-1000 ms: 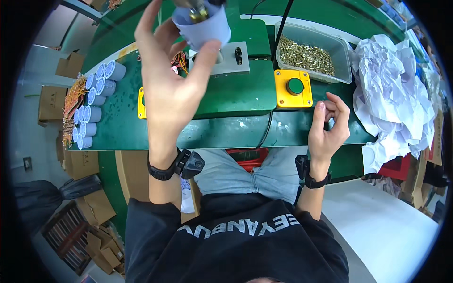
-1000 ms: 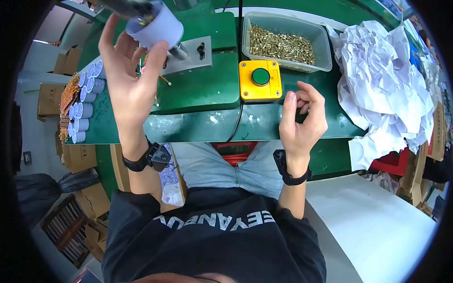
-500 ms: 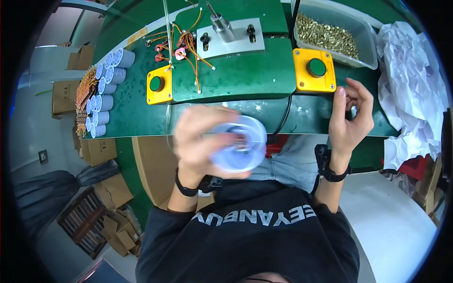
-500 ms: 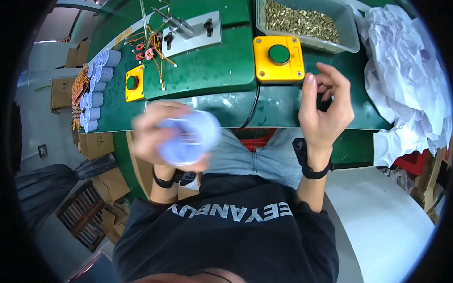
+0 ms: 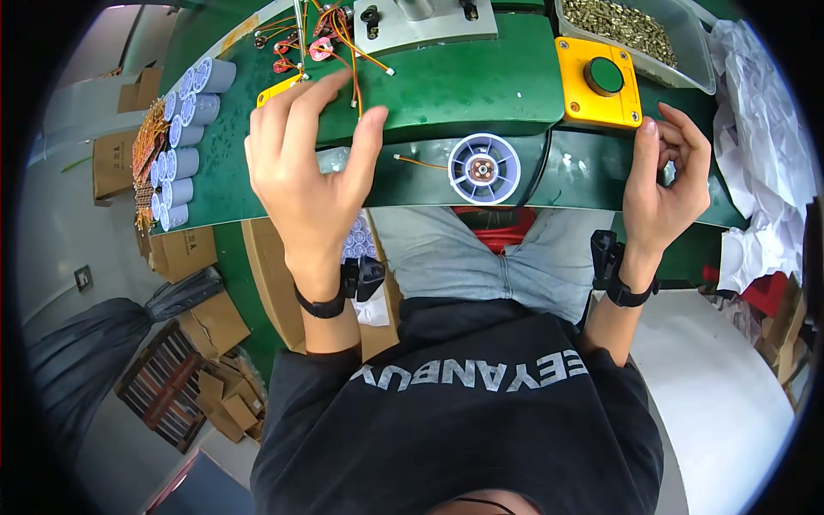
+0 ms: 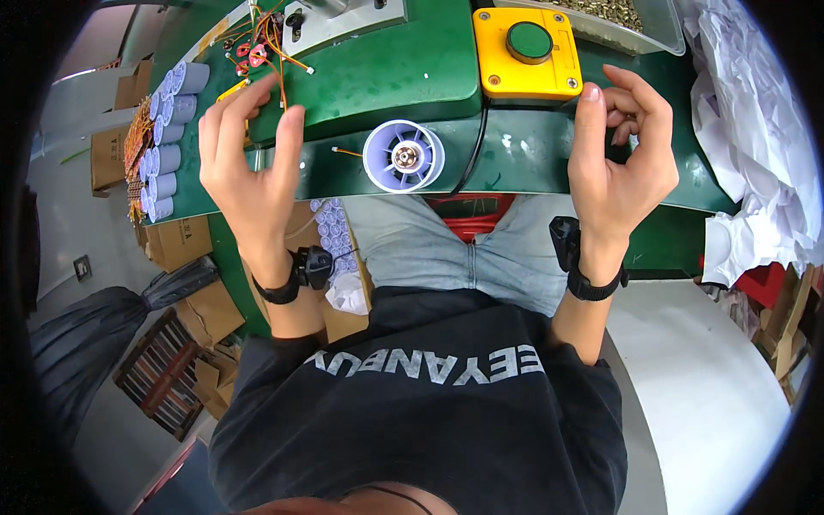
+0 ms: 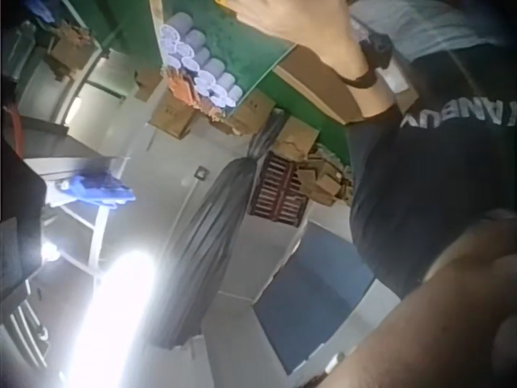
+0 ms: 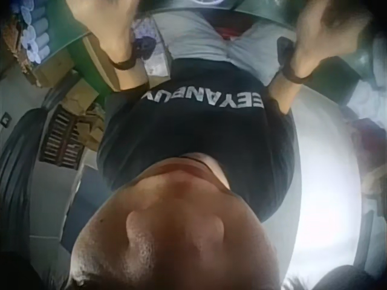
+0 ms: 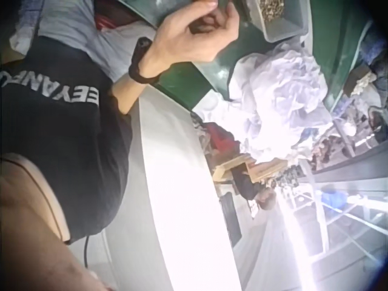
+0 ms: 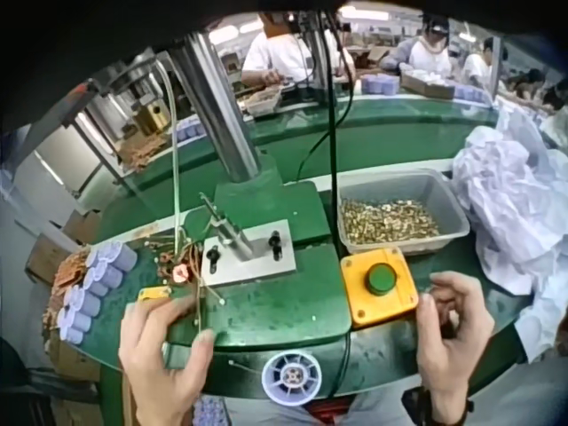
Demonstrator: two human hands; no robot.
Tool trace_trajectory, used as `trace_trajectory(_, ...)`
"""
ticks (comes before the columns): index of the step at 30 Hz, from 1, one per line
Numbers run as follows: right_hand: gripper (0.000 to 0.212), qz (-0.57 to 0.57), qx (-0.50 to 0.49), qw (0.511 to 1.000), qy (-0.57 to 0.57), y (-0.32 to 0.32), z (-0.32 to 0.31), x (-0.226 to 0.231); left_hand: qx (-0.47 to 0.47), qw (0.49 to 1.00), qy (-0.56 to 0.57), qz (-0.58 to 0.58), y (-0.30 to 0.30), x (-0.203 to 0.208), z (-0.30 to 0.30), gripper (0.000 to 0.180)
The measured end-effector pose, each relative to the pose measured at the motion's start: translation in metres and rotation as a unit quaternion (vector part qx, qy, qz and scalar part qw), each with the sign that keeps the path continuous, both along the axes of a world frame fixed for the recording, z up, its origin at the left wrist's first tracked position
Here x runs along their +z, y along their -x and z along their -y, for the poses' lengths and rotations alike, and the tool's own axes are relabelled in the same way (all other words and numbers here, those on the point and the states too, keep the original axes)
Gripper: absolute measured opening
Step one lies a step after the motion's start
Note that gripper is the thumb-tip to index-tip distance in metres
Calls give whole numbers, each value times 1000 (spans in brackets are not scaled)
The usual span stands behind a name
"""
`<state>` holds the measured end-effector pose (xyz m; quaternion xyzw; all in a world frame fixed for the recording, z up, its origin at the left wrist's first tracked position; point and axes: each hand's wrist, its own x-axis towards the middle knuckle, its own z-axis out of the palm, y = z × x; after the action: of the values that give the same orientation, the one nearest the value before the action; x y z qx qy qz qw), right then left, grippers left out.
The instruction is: Assembling LED light bulb housings by inserting internal components and using a machine press.
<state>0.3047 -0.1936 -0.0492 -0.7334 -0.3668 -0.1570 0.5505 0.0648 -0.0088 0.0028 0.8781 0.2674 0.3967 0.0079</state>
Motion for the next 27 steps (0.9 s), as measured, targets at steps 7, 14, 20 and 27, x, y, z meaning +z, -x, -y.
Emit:
trace_trajectory(7, 22, 1, 6, 1000, -3, -2, 2, -2, 85, 989, 116, 28, 8, 11, 7, 7)
trace_trajectory(14, 26, -124, 121, 977, -128, 30, 5, 23, -64, 930, 11, 362, 4, 24, 23, 8)
trace_trajectory(20, 59, -265, 533, 803, -20, 75, -3, 52, -256, 951, -32, 172, 11, 18, 60, 23)
trace_trajectory(27, 43, -447, 468, 759, -67, 110, 5, 57, -298, 946, -16, 126, 24, 9, 70, 14)
